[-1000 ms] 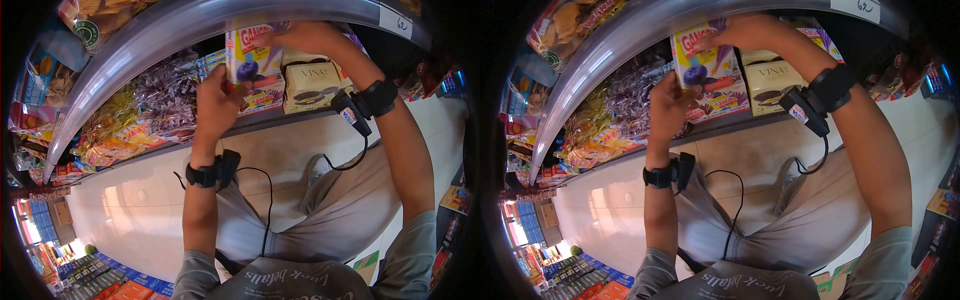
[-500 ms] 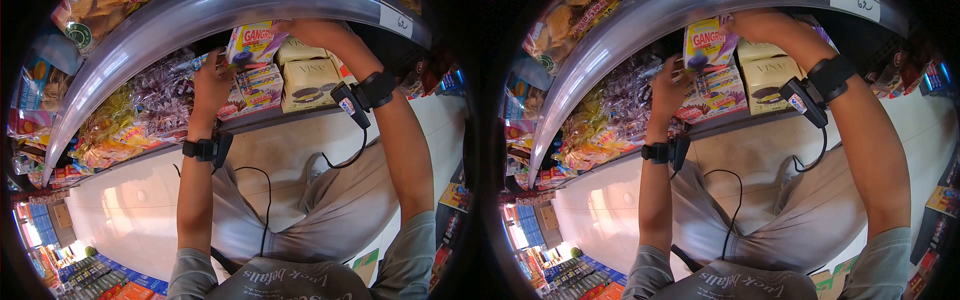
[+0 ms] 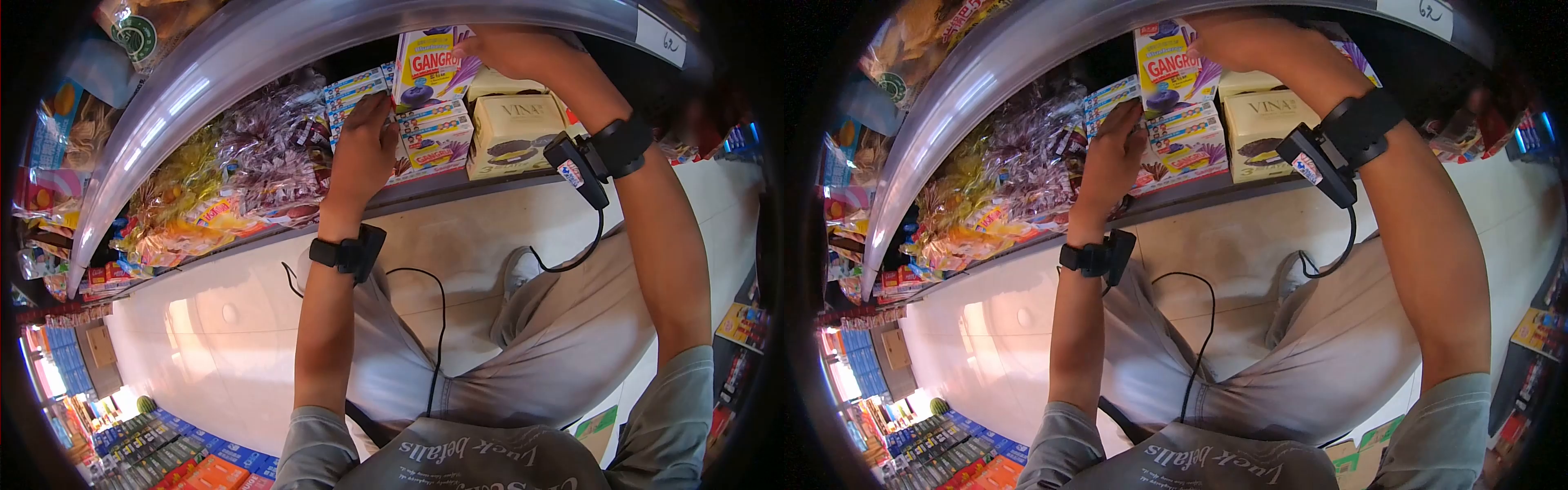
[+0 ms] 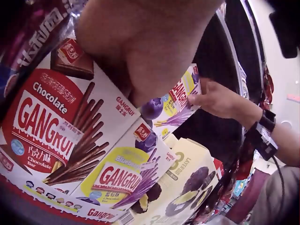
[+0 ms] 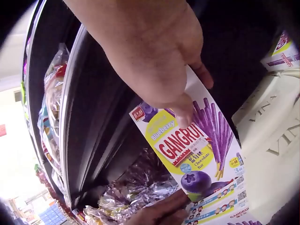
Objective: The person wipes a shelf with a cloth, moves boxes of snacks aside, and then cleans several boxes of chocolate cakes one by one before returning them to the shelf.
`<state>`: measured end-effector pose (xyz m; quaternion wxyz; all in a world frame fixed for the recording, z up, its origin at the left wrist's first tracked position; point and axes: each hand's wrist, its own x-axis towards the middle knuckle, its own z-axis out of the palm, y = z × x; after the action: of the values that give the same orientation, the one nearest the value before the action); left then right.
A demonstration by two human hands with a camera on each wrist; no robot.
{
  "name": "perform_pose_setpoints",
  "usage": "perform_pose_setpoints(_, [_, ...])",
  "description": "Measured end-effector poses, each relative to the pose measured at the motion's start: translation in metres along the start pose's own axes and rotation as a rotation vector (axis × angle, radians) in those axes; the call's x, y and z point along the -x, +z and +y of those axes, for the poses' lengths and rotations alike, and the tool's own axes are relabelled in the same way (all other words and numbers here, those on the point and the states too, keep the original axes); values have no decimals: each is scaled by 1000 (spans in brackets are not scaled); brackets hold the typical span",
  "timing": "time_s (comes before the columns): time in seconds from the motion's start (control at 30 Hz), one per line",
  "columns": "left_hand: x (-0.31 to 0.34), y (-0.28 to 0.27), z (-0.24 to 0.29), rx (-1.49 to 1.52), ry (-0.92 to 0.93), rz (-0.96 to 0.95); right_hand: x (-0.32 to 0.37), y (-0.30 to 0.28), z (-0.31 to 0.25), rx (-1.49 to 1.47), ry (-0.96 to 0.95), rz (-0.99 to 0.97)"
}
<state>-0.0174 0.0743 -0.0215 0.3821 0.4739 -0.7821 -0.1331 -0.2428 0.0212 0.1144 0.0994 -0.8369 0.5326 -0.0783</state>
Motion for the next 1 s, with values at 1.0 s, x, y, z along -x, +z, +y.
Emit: perform_pose_setpoints(1.0, [-28,6,15,108,-222,94,-25,103,-3,95,-360,290])
